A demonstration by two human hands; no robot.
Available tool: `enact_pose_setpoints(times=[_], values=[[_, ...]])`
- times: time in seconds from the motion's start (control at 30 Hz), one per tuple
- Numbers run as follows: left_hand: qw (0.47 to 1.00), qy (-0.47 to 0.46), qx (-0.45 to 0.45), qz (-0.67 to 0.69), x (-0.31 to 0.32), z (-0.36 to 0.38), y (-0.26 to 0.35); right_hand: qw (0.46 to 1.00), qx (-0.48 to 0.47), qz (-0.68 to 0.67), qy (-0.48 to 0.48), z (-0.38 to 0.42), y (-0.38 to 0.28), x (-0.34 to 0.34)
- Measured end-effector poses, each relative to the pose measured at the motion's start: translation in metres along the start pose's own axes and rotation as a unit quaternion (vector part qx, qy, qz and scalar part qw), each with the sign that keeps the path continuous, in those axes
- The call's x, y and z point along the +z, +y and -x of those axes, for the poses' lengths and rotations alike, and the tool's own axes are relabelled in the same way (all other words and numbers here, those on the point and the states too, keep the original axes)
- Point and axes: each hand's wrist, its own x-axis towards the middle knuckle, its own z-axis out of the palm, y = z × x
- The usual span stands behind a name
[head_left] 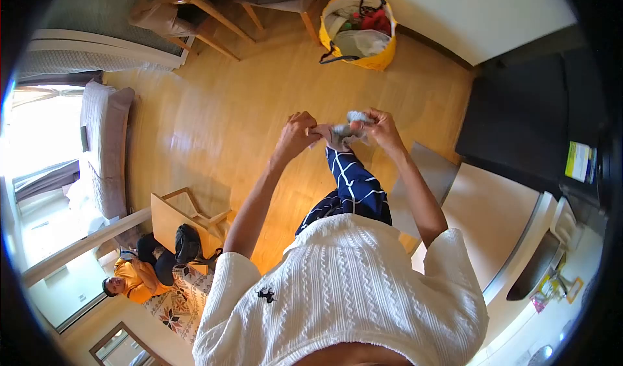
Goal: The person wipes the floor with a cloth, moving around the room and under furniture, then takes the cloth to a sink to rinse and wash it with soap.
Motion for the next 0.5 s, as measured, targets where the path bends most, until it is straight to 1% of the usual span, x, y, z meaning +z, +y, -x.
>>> enact_pose_setpoints(times=[0.03,0.07,0.1,0.13,0.17,0.2,0.23,0.27,0.3,0.37,0.4,0.5], values=[[0.994,-0.002,-0.069,0.087,-0.007,-0.006,-0.024,0.998,0.061,-0.005,0.002,-0.023,-0.005,0.004],[0.975,-0.002,-0.136,0.173,-0.013,-0.014,-0.047,0.999,0.016,-0.033,0.020,-0.057,0.027,0.016],[0.947,-0.002,-0.197,0.255,-0.017,-0.024,-0.063,0.999,0.017,0.031,0.023,-0.079,0.042,0.019],[0.966,0.007,-0.180,0.186,-0.035,-0.043,-0.079,0.995,0.012,0.096,0.029,-0.113,0.047,0.025],[0.971,0.018,-0.188,0.143,-0.051,-0.065,-0.104,0.987,0.010,0.157,0.036,-0.147,0.055,0.037],[0.973,0.025,-0.205,0.103,-0.061,-0.080,-0.128,0.995,0.049,0.055,0.069,-0.172,0.054,0.052],[0.972,0.029,-0.223,0.066,-0.072,-0.093,-0.146,0.989,0.093,-0.044,0.102,-0.196,0.050,0.066],[0.963,0.036,-0.239,0.118,-0.083,-0.105,-0.163,0.972,0.135,-0.137,0.136,-0.219,0.046,0.076],[0.981,0.033,-0.177,0.065,-0.091,-0.114,-0.182,0.964,0.127,-0.183,0.145,-0.239,0.052,0.082],[0.997,0.026,-0.056,-0.044,-0.102,-0.120,-0.215,0.941,0.113,-0.276,0.160,-0.269,0.073,0.089],[0.988,-0.053,-0.086,-0.120,-0.109,-0.118,-0.225,0.948,0.129,-0.249,0.153,-0.281,0.092,0.092],[0.980,-0.024,0.029,-0.197,-0.107,-0.086,-0.257,0.897,0.245,-0.317,0.188,-0.275,0.128,0.118]])
